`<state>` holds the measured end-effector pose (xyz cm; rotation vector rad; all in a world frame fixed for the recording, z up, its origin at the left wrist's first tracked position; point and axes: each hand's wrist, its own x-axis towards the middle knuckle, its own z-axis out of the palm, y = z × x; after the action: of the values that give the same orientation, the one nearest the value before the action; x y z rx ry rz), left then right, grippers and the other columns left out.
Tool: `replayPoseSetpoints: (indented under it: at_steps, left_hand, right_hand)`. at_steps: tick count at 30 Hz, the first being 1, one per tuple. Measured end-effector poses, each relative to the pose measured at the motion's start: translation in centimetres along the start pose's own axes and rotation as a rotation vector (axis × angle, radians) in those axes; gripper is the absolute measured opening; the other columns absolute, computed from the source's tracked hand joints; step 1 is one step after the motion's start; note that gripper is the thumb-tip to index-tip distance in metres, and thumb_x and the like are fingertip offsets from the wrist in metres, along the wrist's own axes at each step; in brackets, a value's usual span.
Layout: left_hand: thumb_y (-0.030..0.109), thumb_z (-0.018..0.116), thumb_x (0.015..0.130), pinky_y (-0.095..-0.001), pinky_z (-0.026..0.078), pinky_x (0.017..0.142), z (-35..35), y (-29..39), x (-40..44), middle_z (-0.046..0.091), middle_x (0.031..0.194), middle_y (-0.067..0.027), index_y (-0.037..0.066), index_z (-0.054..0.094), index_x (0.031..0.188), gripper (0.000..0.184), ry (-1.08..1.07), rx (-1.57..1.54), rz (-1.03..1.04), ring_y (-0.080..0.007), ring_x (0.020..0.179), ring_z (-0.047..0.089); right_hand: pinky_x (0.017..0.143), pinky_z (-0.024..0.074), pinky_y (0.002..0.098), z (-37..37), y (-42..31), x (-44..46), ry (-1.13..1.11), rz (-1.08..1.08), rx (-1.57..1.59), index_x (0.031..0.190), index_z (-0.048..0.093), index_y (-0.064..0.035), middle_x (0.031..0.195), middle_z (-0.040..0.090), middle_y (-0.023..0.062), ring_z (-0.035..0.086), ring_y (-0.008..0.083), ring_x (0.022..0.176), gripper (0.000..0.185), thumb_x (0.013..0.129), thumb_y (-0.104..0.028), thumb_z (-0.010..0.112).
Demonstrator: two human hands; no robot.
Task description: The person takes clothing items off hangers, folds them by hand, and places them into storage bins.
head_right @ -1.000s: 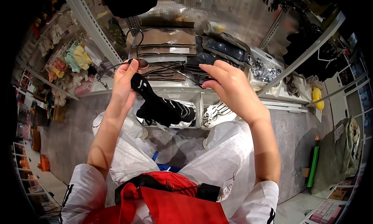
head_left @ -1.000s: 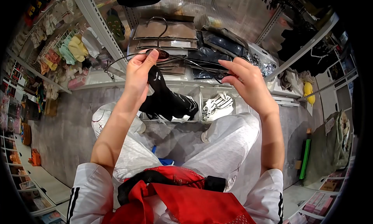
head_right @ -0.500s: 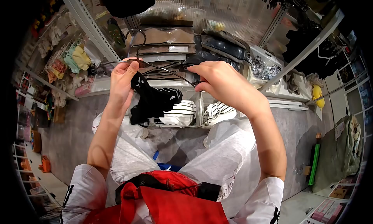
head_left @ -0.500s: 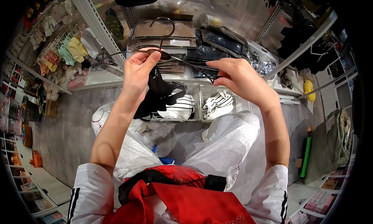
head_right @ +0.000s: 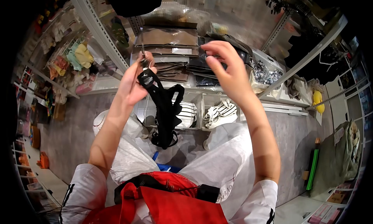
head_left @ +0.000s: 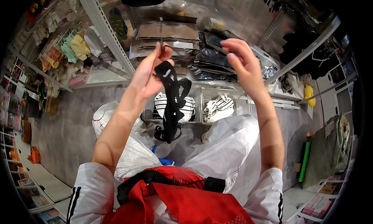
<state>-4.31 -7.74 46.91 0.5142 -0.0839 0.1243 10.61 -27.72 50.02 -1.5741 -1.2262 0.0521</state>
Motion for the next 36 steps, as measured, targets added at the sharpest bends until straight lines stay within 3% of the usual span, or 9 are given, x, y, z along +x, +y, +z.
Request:
replayPoseSetpoints:
  at_steps: [1, 2, 9, 12, 13, 17, 25, 31, 36]
  left_hand:
    - [0.031, 0.048, 0.091, -0.0196, 0.035, 0.047, 0.2, -0.8, 0.3, 0.055, 0.076, 0.0066, 0.012, 0.055, 0.09, 0.02, 0.209, 0.0, 0.03, -0.0051, 0.054, 0.041]
    - [0.031, 0.048, 0.091, -0.0178, 0.034, 0.045, 0.2, -1.0, 0.9, 0.053, 0.073, 0.0071, 0.012, 0.053, 0.088, 0.02, 0.016, -0.068, -0.088, -0.0043, 0.053, 0.04]
    - [0.033, 0.044, 0.093, -0.0181, 0.033, 0.043, 3.4, -3.0, 0.5, 0.037, 0.052, 0.0079, 0.008, 0.051, 0.091, 0.026, -0.067, 0.102, -0.287, -0.0052, 0.049, 0.038]
    - [0.032, 0.044, 0.093, -0.0184, 0.03, 0.043, 3.9, -2.3, 0.3, 0.036, 0.051, 0.0088, 0.008, 0.052, 0.091, 0.026, -0.174, 0.081, -0.299, -0.0048, 0.049, 0.035]
    - [0.029, 0.043, 0.094, -0.0184, 0.027, 0.042, 3.8, -2.3, 0.4, 0.035, 0.052, 0.0094, 0.007, 0.052, 0.091, 0.024, -0.178, 0.077, -0.31, -0.0044, 0.049, 0.034]
    - [0.024, 0.03, 0.096, -0.0208, 0.027, 0.044, 4.4, -2.2, 0.1, 0.036, 0.047, 0.0107, 0.01, 0.048, 0.088, 0.024, -0.146, 0.069, -0.31, -0.006, 0.047, 0.031]
    - [0.021, 0.047, 0.09, -0.0146, 0.031, 0.05, 4.9, -2.7, 0.0, 0.051, 0.076, 0.0009, 0.008, 0.049, 0.097, 0.015, 0.167, 0.806, 0.071, -0.0011, 0.055, 0.037]
    - [0.031, 0.055, 0.088, -0.0167, 0.028, 0.048, 2.9, -2.6, 1.3, 0.052, 0.068, 0.0032, 0.007, 0.056, 0.076, 0.026, 0.306, 0.731, 0.325, -0.0006, 0.052, 0.035]
    - [0.032, 0.057, 0.087, -0.0167, 0.026, 0.043, 3.3, -1.1, 1.1, 0.039, 0.052, 0.0069, 0.006, 0.057, 0.067, 0.032, 0.535, 0.674, 0.518, -0.0013, 0.044, 0.032]
  right_hand:
    - [0.091, 0.0385, 0.0309, 0.3, -0.5, 0.3, -0.037, -0.077, -0.155, 0.108, 0.055, -0.0044, 0.118, 0.048, 0.0094, 0.047, 0.0221, 0.108, 0.03, 0.078, -0.001, 0.055]
    - [0.096, 0.0349, 0.0347, 0.9, -0.3, 0.5, -0.04, -0.189, -0.263, 0.114, 0.052, -0.0056, 0.121, 0.046, 0.0114, 0.042, 0.0276, 0.116, 0.04, 0.075, 0.002, 0.056]
    - [0.104, 0.0234, 0.0441, 2.6, 0.4, 1.9, -0.097, -0.39, -0.637, 0.115, 0.05, -0.0091, 0.119, 0.051, 0.0075, 0.042, 0.0282, 0.117, 0.04, 0.076, -0.006, 0.06]
    - [0.097, 0.0324, 0.0415, 2.3, 0.6, 1.9, -0.235, -0.281, -0.427, 0.105, 0.056, -0.0063, 0.1, 0.06, 0.0086, 0.052, 0.0284, 0.101, 0.028, 0.077, -0.008, 0.06]
    - [0.081, 0.0432, 0.0369, 2.4, 0.5, 1.9, -0.23, -0.294, -0.281, 0.09, 0.059, -0.0033, 0.084, 0.06, 0.0093, 0.057, 0.0283, 0.082, 0.014, 0.078, -0.009, 0.06]
    - [0.056, 0.0447, 0.0304, 2.9, 0.5, 0.8, -0.128, -0.287, -0.24, 0.08, 0.057, -0.0021, 0.076, 0.059, 0.0106, 0.057, 0.0261, 0.063, 0.008, 0.078, -0.009, 0.062]
    - [0.045, 0.0408, 0.0276, 3.1, 0.3, -0.1, 0.307, -0.176, -0.414, 0.077, 0.058, -0.0059, 0.062, 0.058, 0.0069, 0.053, 0.0196, 0.047, 0.008, 0.076, -0.009, 0.065]
    - [0.045, 0.0399, 0.026, 3.0, -0.7, -0.9, 0.22, -0.164, -0.414, 0.079, 0.056, -0.0053, 0.061, 0.057, 0.0064, 0.052, 0.017, 0.046, 0.01, 0.076, -0.01, 0.065]
    - [0.044, 0.0339, 0.0203, 0.6, -1.0, -1.6, 0.063, 0.339, -0.042, 0.082, 0.055, -0.0035, 0.057, 0.052, -0.0004, 0.043, 0.0042, 0.048, 0.01, 0.079, -0.009, 0.062]
